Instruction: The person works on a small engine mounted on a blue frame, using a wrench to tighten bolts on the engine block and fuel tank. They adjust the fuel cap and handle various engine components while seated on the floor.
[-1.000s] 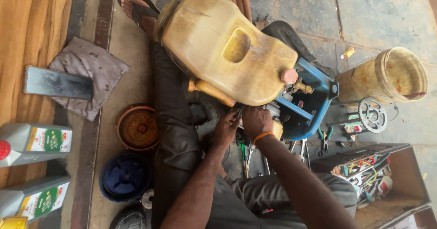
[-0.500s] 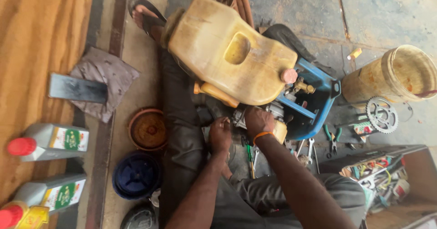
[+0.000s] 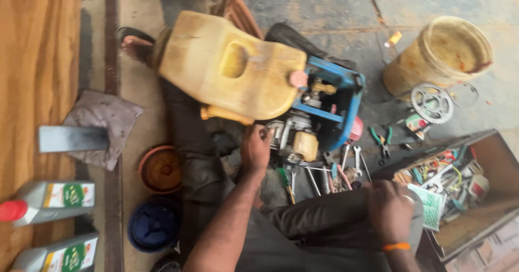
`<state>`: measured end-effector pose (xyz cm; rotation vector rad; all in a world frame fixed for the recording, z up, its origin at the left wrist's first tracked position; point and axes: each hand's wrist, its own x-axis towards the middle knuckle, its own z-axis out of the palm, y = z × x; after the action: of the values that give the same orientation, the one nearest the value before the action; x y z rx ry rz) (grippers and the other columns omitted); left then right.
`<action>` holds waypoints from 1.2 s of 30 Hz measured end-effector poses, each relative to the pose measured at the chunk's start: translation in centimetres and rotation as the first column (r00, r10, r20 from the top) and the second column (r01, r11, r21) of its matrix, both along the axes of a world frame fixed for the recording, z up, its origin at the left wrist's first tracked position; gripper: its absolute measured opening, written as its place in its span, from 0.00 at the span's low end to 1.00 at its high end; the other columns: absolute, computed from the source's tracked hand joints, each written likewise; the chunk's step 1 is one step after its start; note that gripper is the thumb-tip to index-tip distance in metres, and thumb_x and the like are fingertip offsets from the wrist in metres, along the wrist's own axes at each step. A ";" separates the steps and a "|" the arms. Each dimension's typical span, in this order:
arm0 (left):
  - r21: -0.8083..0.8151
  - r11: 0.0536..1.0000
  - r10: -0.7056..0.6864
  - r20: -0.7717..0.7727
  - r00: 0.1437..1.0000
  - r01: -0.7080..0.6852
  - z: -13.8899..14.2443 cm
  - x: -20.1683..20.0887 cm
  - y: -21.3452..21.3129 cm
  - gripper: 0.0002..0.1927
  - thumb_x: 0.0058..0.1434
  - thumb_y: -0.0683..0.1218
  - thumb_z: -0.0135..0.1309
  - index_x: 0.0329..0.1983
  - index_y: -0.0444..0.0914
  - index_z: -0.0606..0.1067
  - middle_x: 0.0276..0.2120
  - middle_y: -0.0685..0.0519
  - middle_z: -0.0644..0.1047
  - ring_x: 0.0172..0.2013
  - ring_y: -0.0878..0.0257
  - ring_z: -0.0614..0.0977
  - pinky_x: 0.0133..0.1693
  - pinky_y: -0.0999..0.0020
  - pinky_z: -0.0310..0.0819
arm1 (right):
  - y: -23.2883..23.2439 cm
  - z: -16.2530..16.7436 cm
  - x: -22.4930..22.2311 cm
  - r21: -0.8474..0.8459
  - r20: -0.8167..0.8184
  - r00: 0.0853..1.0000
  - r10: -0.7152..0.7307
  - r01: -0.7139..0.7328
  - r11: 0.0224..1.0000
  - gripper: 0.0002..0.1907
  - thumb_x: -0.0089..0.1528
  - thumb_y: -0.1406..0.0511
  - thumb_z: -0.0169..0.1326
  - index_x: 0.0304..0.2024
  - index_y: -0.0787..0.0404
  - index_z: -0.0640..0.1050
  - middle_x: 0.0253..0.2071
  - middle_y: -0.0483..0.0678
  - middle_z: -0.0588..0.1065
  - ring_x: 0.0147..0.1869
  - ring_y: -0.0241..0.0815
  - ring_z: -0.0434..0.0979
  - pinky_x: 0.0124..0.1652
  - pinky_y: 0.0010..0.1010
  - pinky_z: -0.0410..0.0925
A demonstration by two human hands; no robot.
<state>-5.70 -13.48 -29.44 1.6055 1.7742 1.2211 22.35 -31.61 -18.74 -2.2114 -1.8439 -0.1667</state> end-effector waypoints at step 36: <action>-0.035 0.998 0.039 -0.165 0.985 -0.046 -0.2 5.8 1.0 0.12 0.61 0.45 0.62 0.37 0.34 0.72 0.41 0.43 0.76 0.45 0.43 0.77 0.46 0.51 0.72 | -2.6 -4.5 8.7 -0.049 -0.035 0.907 -0.420 0.418 0.907 0.21 0.64 0.45 0.58 0.46 0.51 0.82 0.58 0.56 0.73 0.70 0.62 0.65 0.67 0.56 0.57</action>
<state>0.12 -12.43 -29.66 1.6971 1.9301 1.0924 31.02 -34.18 -23.26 -2.5901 -1.3335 -0.1576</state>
